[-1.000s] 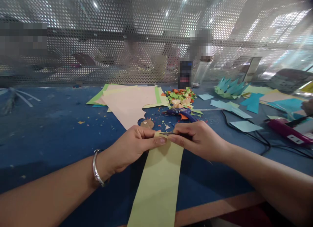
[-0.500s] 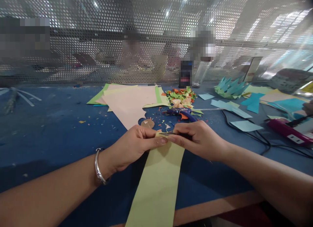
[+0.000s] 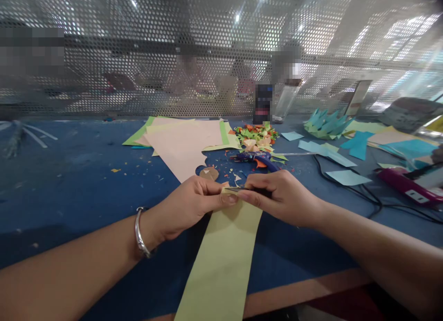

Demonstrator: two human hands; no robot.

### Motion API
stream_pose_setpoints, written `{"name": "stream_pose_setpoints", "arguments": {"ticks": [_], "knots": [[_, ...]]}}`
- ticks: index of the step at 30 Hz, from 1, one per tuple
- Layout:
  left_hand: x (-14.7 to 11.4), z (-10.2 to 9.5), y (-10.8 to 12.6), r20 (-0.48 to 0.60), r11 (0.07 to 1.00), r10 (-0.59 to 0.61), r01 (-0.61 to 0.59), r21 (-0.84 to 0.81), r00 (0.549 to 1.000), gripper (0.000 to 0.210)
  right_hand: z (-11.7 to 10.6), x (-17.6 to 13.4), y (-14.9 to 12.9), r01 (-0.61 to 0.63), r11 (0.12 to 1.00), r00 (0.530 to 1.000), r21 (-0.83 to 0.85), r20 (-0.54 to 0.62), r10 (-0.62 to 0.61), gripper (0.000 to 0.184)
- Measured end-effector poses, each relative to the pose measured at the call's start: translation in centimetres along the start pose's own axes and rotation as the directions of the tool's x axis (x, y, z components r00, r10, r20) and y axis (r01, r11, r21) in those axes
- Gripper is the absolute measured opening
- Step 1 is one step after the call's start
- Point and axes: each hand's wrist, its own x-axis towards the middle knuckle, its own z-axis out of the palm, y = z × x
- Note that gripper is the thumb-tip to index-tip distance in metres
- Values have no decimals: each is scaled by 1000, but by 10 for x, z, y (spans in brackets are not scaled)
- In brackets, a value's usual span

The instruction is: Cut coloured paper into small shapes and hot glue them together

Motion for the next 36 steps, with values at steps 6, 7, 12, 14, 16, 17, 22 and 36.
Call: {"name": "stream_pose_setpoints", "arguments": {"ticks": [6, 7, 12, 14, 16, 17, 22, 36], "knots": [[0, 0, 2, 25, 1000, 0, 1, -18, 1000, 11, 0, 0, 0, 4, 1000, 1000, 7, -3, -4, 44], [0, 0, 2, 20, 1000, -3, 4, -7, 1000, 11, 0, 0, 0, 8, 1000, 1000, 9, -2, -8, 44], [-1, 0, 3, 18, 999, -36, 35, 19, 999, 11, 1, 0, 0, 12, 1000, 1000, 12, -3, -12, 45], [0, 0, 3, 7, 999, -39, 39, 29, 999, 13, 1, 0, 0, 7, 1000, 1000, 11, -1, -7, 44], [1, 0, 3, -2, 998, -40, 40, 40, 999, 17, 1, 0, 0, 5, 1000, 1000, 4, 2, -5, 44], [1, 0, 3, -3, 998, -39, 40, 45, 999, 18, 0, 0, 0, 6, 1000, 1000, 1, 4, -6, 44], [0, 2, 5, -11, 998, -30, 31, 50, 999, 18, 0, 0, -1, 0, 1000, 1000, 2, 3, 0, 44], [0, 2, 4, -8, 998, -40, 41, 52, 999, 16, 1, 1, -2, 0, 1000, 1000, 16, 6, 0, 44]]}}
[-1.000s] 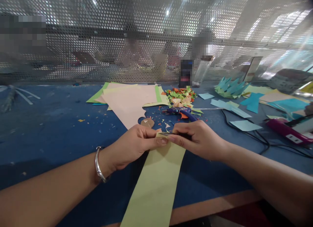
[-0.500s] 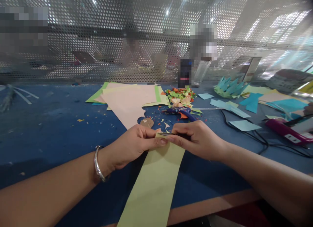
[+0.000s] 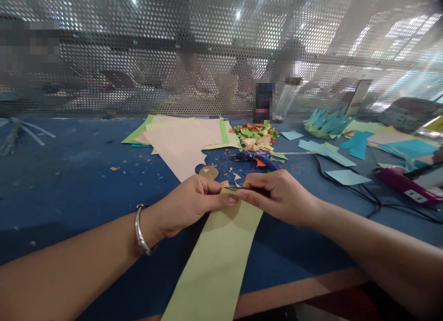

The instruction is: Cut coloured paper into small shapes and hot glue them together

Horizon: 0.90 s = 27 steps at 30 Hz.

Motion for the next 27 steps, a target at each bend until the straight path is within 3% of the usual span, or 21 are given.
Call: {"name": "stream_pose_setpoints", "arguments": {"ticks": [21, 27], "knots": [[1, 0, -2, -11, 1000, -2, 2, 25, 1000, 27, 1, 1, 1, -3, 1000, 1000, -12, 2, 3, 44], [-2, -9, 4, 4, 996, -79, 79, -40, 997, 30, -1, 3, 1, -49, 999, 997, 11, -54, 50, 45]]}}
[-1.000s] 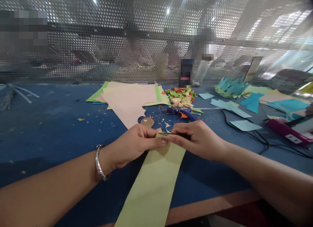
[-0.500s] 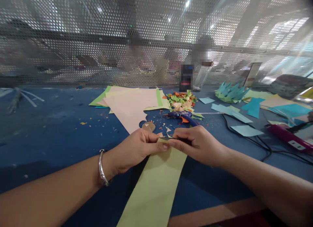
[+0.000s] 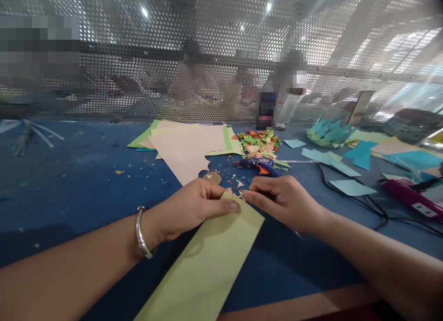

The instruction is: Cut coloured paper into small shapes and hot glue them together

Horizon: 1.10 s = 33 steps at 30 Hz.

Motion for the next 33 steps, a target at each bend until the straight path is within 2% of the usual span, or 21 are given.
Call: {"name": "stream_pose_setpoints", "arguments": {"ticks": [5, 8, 10, 12, 14, 15, 16, 17, 18, 19, 20, 22, 24, 26, 28, 33], "knots": [[-7, -27, 22, -135, 990, 72, -55, 131, 988, 28, -5, 2, 7, -76, 997, 995, -12, -73, 75, 46], [-11, -47, 32, -272, 954, 189, -112, 277, 943, 23, -6, 2, 11, -111, 993, 989, -49, -106, 105, 46], [-12, -62, 34, -297, 912, 259, -132, 387, 919, 23, -6, 2, 11, -128, 989, 987, -76, -109, 120, 47], [-11, -79, 33, -343, 866, 281, -83, 492, 896, 24, -6, 2, 11, -148, 984, 986, -104, -96, 138, 47], [-8, -94, 31, -380, 778, 314, -6, 629, 870, 25, -7, 3, 11, -170, 977, 983, -126, -87, 160, 47], [-6, -99, 30, -418, 706, 381, 33, 707, 825, 29, -7, 3, 11, -181, 974, 982, -137, -87, 170, 48], [-4, -102, 29, -443, 599, 489, 81, 797, 751, 38, -7, 4, 11, -191, 971, 980, -146, -89, 180, 48], [-2, -101, 28, -439, 483, 618, 126, 866, 652, 43, -8, 4, 12, -202, 967, 978, -155, -90, 190, 48], [0, -96, 27, -374, 348, 713, 165, 923, 593, 45, -8, 4, 12, -213, 963, 976, -162, -89, 201, 48], [1, -89, 26, -292, 238, 760, 168, 956, 581, 41, -8, 5, 13, -224, 960, 974, -170, -86, 212, 49], [1, -79, 25, -216, 172, 772, 131, 976, 597, 34, -9, 5, 13, -234, 955, 971, -181, -82, 223, 49], [1, -54, 19, -91, 114, 742, 8, 993, 664, 20, -9, 4, 13, -253, 943, 967, -217, -76, 242, 49], [-1, -32, 12, -5, 131, 648, -105, 986, 762, 18, -9, 4, 12, -269, 921, 963, -280, -68, 260, 48], [-1, -18, 4, 7, 180, 584, -137, 974, 812, 20, -8, 4, 11, -289, 891, 956, -350, -50, 290, 44], [0, -11, -4, 8, 205, 566, -150, 967, 824, 21, -7, 5, 9, -315, 857, 943, -407, -31, 331, 38], [7, -10, -11, 6, 210, 580, -156, 965, 814, 14, -3, 6, 7, -345, 796, 922, -498, -23, 386, 31]]}}
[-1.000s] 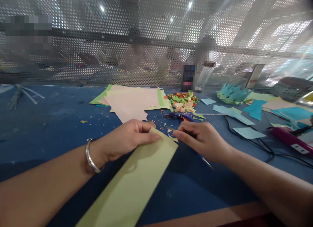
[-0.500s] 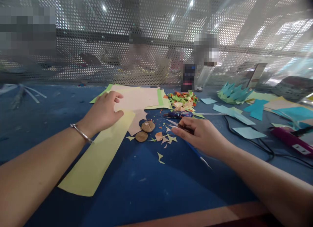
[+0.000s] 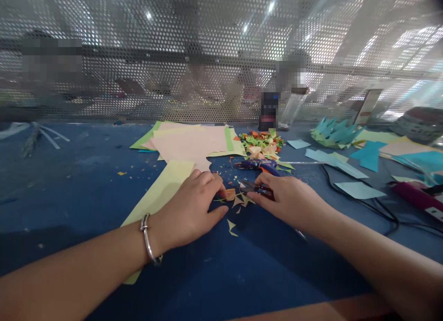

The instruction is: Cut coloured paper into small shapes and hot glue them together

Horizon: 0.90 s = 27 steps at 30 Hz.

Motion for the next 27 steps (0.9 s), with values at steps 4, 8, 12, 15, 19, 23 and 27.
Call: {"name": "stream_pose_setpoints", "arguments": {"ticks": [4, 8, 12, 15, 19, 23, 27], "knots": [[2, 0, 2, 7, 1000, 5, -5, -6, 1000, 9, 2, -2, -1, 4, 1000, 1000, -20, -8, -4, 32], [3, -4, 2, 43, 1000, 17, -17, 7, 999, 14, 4, -3, 1, 28, 999, 1000, -15, 0, -28, 32], [4, -8, -1, 25, 999, 16, -15, -41, 1000, 16, 3, -3, 2, 42, 999, 999, 16, 2, -42, 30], [6, -8, -3, -8, 998, -11, 11, -66, 1000, 14, 3, -4, 2, 58, 997, 998, 43, -5, -57, 28], [9, -4, -1, -7, 998, -28, 28, -54, 1000, 15, 2, -4, 0, 59, 996, 998, 72, -20, -58, 26], [9, -1, 1, 6, 999, -37, 38, -27, 999, 9, 1, -5, -2, 48, 995, 998, 84, -37, -45, 26], [8, 6, 0, -15, 999, -36, 36, 12, 999, 11, 1, -5, -2, 54, 996, 998, 73, -43, -51, 27]]}}
